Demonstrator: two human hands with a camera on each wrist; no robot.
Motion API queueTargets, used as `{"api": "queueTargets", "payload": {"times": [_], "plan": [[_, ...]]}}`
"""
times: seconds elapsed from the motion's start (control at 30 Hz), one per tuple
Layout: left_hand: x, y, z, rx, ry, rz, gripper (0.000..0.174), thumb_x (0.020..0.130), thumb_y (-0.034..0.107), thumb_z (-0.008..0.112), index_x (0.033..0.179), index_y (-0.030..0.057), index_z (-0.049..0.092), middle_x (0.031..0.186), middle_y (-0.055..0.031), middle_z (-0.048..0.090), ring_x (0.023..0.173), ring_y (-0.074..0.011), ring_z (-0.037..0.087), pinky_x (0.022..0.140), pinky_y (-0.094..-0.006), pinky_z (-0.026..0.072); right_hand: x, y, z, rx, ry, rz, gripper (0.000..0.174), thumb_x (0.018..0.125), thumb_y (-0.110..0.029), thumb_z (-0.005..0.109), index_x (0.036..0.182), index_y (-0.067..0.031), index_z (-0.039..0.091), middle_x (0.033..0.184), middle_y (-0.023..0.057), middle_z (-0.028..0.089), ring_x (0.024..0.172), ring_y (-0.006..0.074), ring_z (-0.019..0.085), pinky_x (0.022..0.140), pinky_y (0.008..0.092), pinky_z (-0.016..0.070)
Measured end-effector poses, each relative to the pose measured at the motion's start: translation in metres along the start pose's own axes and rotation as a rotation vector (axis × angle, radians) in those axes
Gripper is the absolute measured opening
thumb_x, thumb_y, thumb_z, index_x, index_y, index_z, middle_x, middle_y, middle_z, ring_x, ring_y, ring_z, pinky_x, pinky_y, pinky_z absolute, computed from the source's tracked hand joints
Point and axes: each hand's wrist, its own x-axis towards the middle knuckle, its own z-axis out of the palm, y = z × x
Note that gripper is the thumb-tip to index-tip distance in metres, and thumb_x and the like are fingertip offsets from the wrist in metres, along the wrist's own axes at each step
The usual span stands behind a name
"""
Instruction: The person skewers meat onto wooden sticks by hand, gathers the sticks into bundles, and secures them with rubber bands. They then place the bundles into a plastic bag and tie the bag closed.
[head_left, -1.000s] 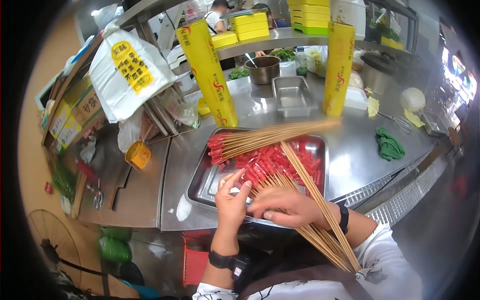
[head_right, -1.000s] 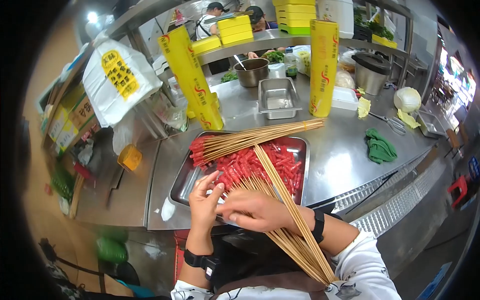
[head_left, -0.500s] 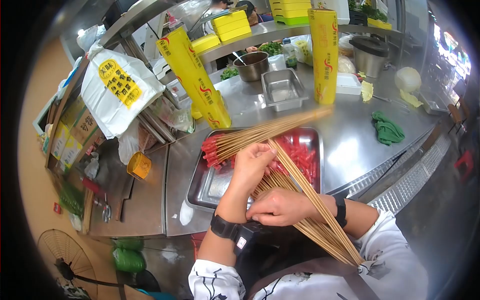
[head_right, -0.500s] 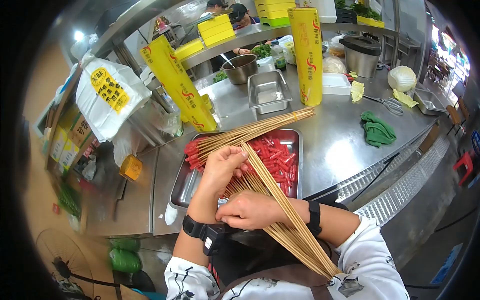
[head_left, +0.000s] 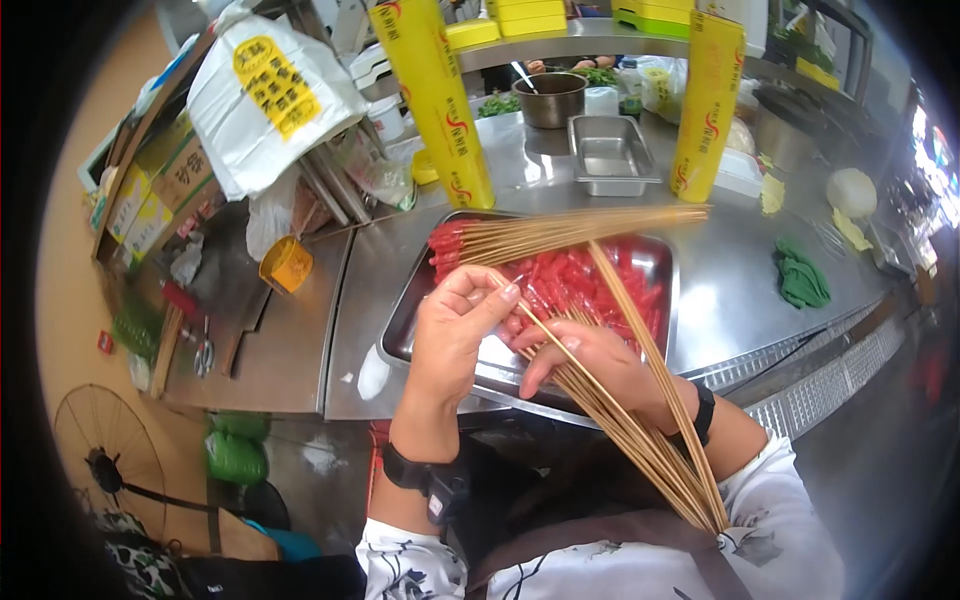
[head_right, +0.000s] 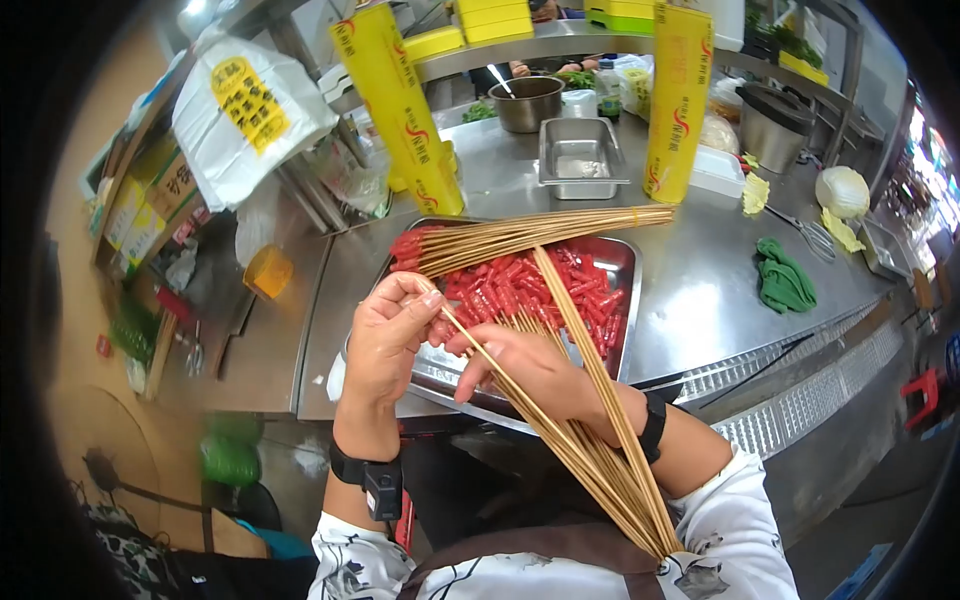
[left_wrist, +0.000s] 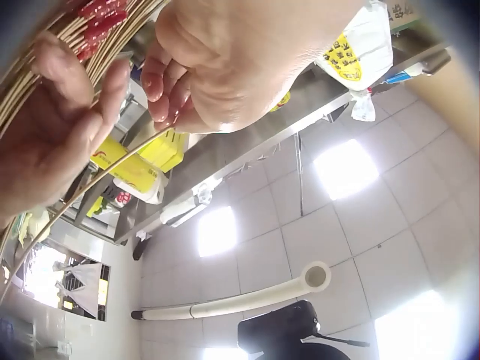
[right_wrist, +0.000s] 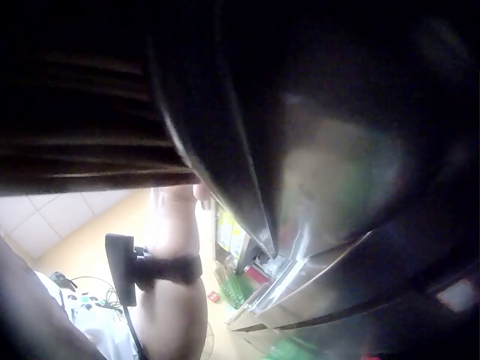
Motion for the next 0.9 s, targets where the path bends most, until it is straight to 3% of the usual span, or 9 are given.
{"api": "queueTargets", "payload": {"times": [0.07, 0.17, 0.27, 0.4, 0.5, 0.6, 0.7, 0.8, 0.9], "plan": [[-0.002, -0.013, -0.015, 0.009, -0.020, -0.047, 0.008, 0.090, 0.011, 0.058, 0.091, 0.0026, 0.058, 0.082, -0.0046, 0.062, 0.069, -0.0096, 0.057, 0.062, -0.0227, 0.0463, 0.001, 0.003, -0.002, 0.037, -0.007, -0.053, 0.040, 0.100, -0.029, 0.029, 0.120, -0.0017, 0.050, 0.083, 0.0060, 0.065, 0.080, 0.0101, 0.055, 0.073, 0.0245, 0.0420], [0.001, -0.024, -0.030, 0.097, 0.085, -0.090, 0.019, 0.094, 0.019, 0.053, 0.096, 0.0015, 0.059, 0.085, -0.0049, 0.064, 0.070, -0.0103, 0.058, 0.062, -0.0228, 0.0460, 0.004, -0.004, -0.002, -0.238, -0.014, -0.011, 0.035, 0.099, -0.024, 0.035, 0.118, 0.0003, 0.051, 0.078, 0.0038, 0.065, 0.077, 0.0095, 0.055, 0.073, 0.0252, 0.0424], [0.023, -0.049, -0.069, 0.460, 0.226, -0.045, 0.017, 0.091, 0.011, 0.054, 0.101, -0.0002, 0.060, 0.086, -0.0052, 0.064, 0.073, -0.0111, 0.059, 0.064, -0.0237, 0.0468, 0.004, -0.001, 0.000, -0.304, -0.017, 0.001, 0.031, 0.097, -0.017, 0.040, 0.120, 0.0009, 0.050, 0.074, 0.0014, 0.064, 0.074, 0.0085, 0.055, 0.072, 0.0251, 0.0425], [0.041, -0.065, -0.084, 1.259, 0.033, 0.050, 0.025, 0.078, 0.007, 0.060, 0.103, 0.0067, 0.064, 0.100, -0.0139, 0.063, 0.091, -0.0298, 0.062, 0.079, -0.0384, 0.0487, 0.004, -0.007, 0.001, -0.365, -0.025, 0.007, 0.030, 0.096, -0.016, 0.040, 0.120, 0.0008, 0.050, 0.074, 0.0016, 0.063, 0.073, 0.0082, 0.055, 0.070, 0.0249, 0.0427], [0.052, -0.072, -0.084, 1.385, -0.076, 0.187, 0.026, 0.075, 0.008, 0.061, 0.100, 0.0092, 0.065, 0.102, -0.0138, 0.062, 0.095, -0.0324, 0.059, 0.080, -0.0419, 0.0478, 0.005, -0.006, 0.000, -0.336, -0.041, 0.016, 0.030, 0.096, -0.015, 0.040, 0.120, 0.0008, 0.049, 0.072, 0.0015, 0.061, 0.071, 0.0083, 0.056, 0.068, 0.0245, 0.0428], [0.058, -0.073, -0.080, 1.520, -0.146, 0.123, 0.026, 0.075, 0.009, 0.064, 0.101, 0.0085, 0.063, 0.105, -0.0115, 0.061, 0.095, -0.0310, 0.060, 0.077, -0.0408, 0.0481, 0.003, -0.008, 0.000, -0.339, -0.048, 0.029, 0.030, 0.097, -0.015, 0.040, 0.120, 0.0008, 0.049, 0.071, 0.0012, 0.060, 0.070, 0.0081, 0.056, 0.067, 0.0241, 0.0432], [0.061, -0.075, -0.080, 1.536, -0.148, 0.139, 0.024, 0.075, 0.010, 0.065, 0.099, 0.0082, 0.062, 0.099, -0.0115, 0.063, 0.093, -0.0310, 0.061, 0.075, -0.0414, 0.0478, 0.003, -0.007, -0.001, -0.340, -0.052, 0.033, 0.030, 0.097, -0.016, 0.041, 0.120, 0.0007, 0.050, 0.071, 0.0010, 0.059, 0.069, 0.0080, 0.056, 0.065, 0.0240, 0.0436], [0.060, -0.072, -0.075, 1.538, -0.149, 0.020, 0.025, 0.074, 0.010, 0.066, 0.098, 0.0080, 0.061, 0.092, -0.0115, 0.065, 0.089, -0.0316, 0.061, 0.073, -0.0415, 0.0478, 0.003, -0.006, -0.002, -0.346, -0.053, 0.022, 0.030, 0.097, -0.016, 0.041, 0.119, 0.0007, 0.050, 0.071, 0.0010, 0.059, 0.068, 0.0080, 0.056, 0.065, 0.0239, 0.0439], [0.059, -0.074, -0.081, 1.554, -0.208, 0.053, 0.024, 0.073, 0.010, 0.063, 0.097, 0.0080, 0.059, 0.089, -0.0157, 0.064, 0.085, -0.0333, 0.062, 0.072, -0.0427, 0.0486, 0.002, -0.005, -0.002, -0.313, -0.045, 0.008, 0.031, 0.096, -0.014, 0.041, 0.122, 0.0008, 0.048, 0.070, 0.0009, 0.059, 0.067, 0.0080, 0.056, 0.064, 0.0234, 0.0438]]}}
